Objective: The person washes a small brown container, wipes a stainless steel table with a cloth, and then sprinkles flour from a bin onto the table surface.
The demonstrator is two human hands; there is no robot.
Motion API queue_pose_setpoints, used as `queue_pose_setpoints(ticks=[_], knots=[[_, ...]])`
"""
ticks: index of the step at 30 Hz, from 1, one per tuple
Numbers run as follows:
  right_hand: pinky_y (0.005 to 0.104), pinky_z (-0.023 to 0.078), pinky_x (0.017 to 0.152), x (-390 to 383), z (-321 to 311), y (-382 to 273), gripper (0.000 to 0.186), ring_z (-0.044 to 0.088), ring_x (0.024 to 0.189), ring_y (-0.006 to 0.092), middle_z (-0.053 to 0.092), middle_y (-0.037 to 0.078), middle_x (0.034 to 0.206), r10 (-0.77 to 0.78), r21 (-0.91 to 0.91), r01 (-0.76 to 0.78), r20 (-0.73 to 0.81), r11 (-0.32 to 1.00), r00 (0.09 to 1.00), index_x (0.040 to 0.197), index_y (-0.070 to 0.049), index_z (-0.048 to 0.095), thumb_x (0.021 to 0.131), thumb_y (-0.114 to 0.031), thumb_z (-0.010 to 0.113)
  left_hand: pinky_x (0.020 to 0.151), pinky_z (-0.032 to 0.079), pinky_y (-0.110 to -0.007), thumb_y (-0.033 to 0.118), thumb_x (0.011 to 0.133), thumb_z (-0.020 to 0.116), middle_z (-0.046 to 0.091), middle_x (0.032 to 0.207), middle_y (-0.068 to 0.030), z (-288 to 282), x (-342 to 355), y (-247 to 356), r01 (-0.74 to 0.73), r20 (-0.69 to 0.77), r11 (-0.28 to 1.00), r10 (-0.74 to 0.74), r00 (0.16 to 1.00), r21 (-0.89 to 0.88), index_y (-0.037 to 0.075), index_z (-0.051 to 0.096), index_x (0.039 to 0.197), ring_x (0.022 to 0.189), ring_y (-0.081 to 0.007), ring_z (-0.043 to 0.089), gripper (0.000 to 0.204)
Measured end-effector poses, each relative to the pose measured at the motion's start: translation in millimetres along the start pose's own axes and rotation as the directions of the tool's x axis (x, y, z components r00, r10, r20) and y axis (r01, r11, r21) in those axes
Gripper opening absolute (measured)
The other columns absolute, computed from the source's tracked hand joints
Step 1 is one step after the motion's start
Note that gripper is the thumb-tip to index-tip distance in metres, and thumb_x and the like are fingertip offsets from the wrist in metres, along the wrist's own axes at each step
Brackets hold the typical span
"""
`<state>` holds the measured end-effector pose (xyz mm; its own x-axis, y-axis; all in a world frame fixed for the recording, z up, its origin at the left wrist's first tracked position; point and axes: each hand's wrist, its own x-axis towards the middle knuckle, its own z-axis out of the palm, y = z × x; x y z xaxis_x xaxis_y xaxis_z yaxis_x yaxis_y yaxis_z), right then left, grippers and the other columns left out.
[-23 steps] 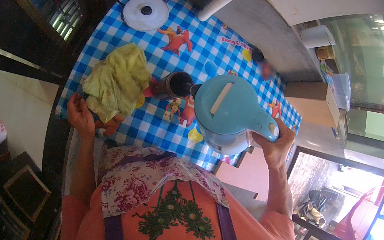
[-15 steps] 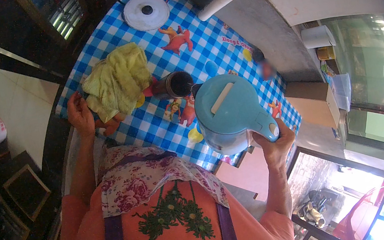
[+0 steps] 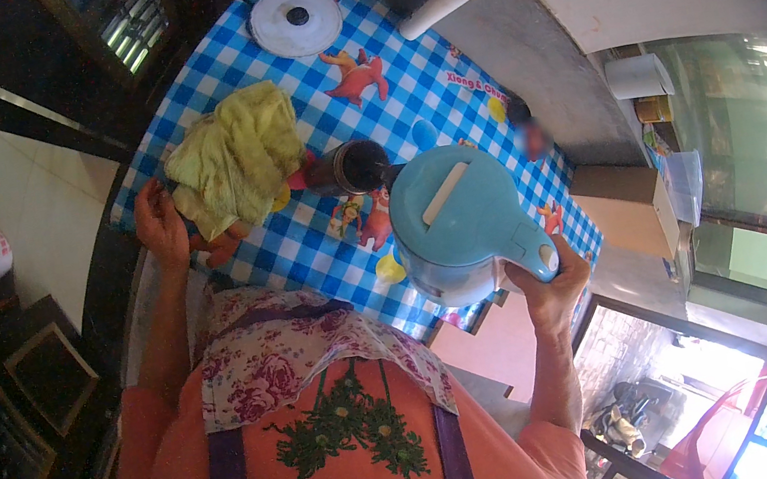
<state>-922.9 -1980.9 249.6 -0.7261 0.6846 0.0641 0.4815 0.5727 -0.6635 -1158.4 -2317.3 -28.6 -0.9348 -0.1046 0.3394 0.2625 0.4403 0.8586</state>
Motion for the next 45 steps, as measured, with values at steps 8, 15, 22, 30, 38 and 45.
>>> queue_pose_setpoints(ticks=[8, 15, 22, 30, 38, 45], knots=[[0.0290, 0.047, 0.064, 2, -4, 9, 0.027, 0.059, 0.065, 0.0130, 0.064, 0.005, 0.073, -0.007, 0.021, 0.007, 0.002, 1.000, 1.000, 0.082, -0.001, 0.063, 0.056, -0.006, 0.065, 0.072, 0.048, -0.032, 0.005, 0.089, 0.052, 0.056, 0.097, -0.0105, 2, -2, -4, -0.001, -0.010, 1.000, 0.001, 1.000, 0.000, 0.002, 0.055, 0.111, 0.086, -0.0197, 0.058, 0.023], [0.0299, 0.047, 0.065, 4, -2, 6, 0.028, 0.059, 0.065, 0.0143, 0.064, 0.005, 0.073, -0.002, 0.020, 0.002, 0.001, 1.000, 1.000, 0.082, 0.000, 0.064, 0.055, -0.007, 0.065, 0.072, 0.047, -0.032, 0.003, 0.088, 0.052, 0.058, 0.095, -0.0107, 2, 0, -1, -0.008, 0.001, 0.999, 0.008, 1.000, 0.037, 0.002, 0.055, 0.111, 0.084, -0.0202, 0.058, 0.023], [0.0295, 0.047, 0.067, 6, 3, 4, 0.029, 0.060, 0.067, 0.0145, 0.064, 0.005, 0.074, -0.018, 0.042, 0.018, 0.003, 0.999, 1.000, 0.084, 0.000, 0.064, 0.055, -0.007, 0.064, 0.073, 0.047, -0.033, 0.003, 0.086, 0.053, 0.058, 0.095, -0.0107, 1, 1, 0, -0.009, 0.005, 0.999, 0.008, 1.000, 0.048, 0.002, 0.056, 0.110, 0.084, -0.0218, 0.058, 0.024], [0.0279, 0.047, 0.072, 10, 2, 29, 0.035, 0.059, 0.072, 0.0137, 0.063, 0.004, 0.079, 0.019, 0.251, 0.002, -0.082, 0.968, 0.996, 0.088, 0.002, 0.063, 0.053, -0.003, 0.062, 0.074, 0.048, -0.033, 0.004, 0.087, 0.055, 0.059, 0.097, -0.0116, 2, 3, 1, -0.012, -0.002, 0.998, 0.012, 1.000, 0.067, 0.001, 0.055, 0.110, 0.086, -0.0226, 0.059, 0.023], [0.0274, 0.045, 0.065, 37, 23, 70, 0.027, 0.055, 0.063, 0.0118, 0.060, 0.002, 0.070, 0.068, 0.372, 0.047, -0.290, 0.927, 0.955, 0.079, 0.001, 0.064, 0.053, -0.006, 0.063, 0.082, 0.046, -0.035, 0.009, 0.091, 0.051, 0.057, 0.108, -0.0139, 7, -2, -14, 0.028, 0.038, 0.995, -0.032, 0.999, 0.100, 0.000, 0.053, 0.115, 0.095, -0.0245, 0.058, 0.026], [0.0244, 0.039, 0.053, 88, 64, 58, 0.018, 0.050, 0.055, 0.0095, 0.056, 0.001, 0.062, 0.073, 0.409, 0.091, -0.369, 0.908, 0.927, 0.073, 0.000, 0.062, 0.058, -0.010, 0.063, 0.082, 0.045, -0.037, 0.005, 0.089, 0.050, 0.057, 0.105, -0.0158, 5, 1, -4, -0.001, 0.020, 0.985, -0.003, 1.000, 0.173, -0.001, 0.053, 0.112, 0.094, -0.0289, 0.056, 0.024]])
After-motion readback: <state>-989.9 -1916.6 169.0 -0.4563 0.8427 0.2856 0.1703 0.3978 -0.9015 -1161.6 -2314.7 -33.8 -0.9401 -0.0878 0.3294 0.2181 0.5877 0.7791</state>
